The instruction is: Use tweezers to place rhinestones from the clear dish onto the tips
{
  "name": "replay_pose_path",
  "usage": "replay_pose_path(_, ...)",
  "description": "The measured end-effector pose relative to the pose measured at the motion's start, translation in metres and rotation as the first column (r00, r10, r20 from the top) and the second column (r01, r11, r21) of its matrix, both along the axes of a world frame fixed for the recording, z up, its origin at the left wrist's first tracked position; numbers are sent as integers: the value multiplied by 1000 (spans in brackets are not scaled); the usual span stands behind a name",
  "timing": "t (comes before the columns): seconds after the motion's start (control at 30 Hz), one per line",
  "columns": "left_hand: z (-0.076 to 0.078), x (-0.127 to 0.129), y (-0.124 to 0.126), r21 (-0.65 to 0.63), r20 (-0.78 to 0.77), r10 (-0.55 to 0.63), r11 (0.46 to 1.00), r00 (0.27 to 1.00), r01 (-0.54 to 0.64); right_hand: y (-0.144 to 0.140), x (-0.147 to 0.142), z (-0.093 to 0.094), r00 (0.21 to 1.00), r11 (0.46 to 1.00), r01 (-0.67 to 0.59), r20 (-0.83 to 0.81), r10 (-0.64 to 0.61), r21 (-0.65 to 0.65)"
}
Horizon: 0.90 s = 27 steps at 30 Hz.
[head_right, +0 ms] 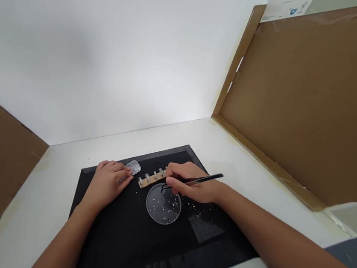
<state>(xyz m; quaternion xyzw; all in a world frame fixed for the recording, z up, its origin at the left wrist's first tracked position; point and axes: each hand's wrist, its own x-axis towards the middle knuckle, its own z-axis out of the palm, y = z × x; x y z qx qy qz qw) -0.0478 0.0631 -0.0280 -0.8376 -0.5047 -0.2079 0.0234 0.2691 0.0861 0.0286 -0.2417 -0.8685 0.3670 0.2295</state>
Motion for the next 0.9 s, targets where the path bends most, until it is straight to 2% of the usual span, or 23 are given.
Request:
replay_pose_path(0.1,0,-2,1,-16,0,-24,1000,1000,24,-1,-1,-1,997,993,-45,-55,51,106)
replay_pose_path(0.4,-5,-9,-1,-28,22,-53,998,998,54,-4,-9,-6,983,957,-150,-64,171,248)
replay_pose_path(0.57,-3,-15,0,-43,62,-86,995,994,89,-3,-6,-13,968,973,-154,-172,184,174)
replay_pose_path(0.77,2,-15,-4,-64,78,-88,994,993,93,1,-4,-20,977,951,-157,-101,190,267)
replay_pose_path(0.83,3,-14,-6,-67,82,-56,996,995,62,-1,-4,-23,967,967,-151,-174,187,204)
replay_pose_path(0.9,3,-13,-8,-68,83,-26,997,996,32,-5,-4,-24,941,990,-132,-308,143,57)
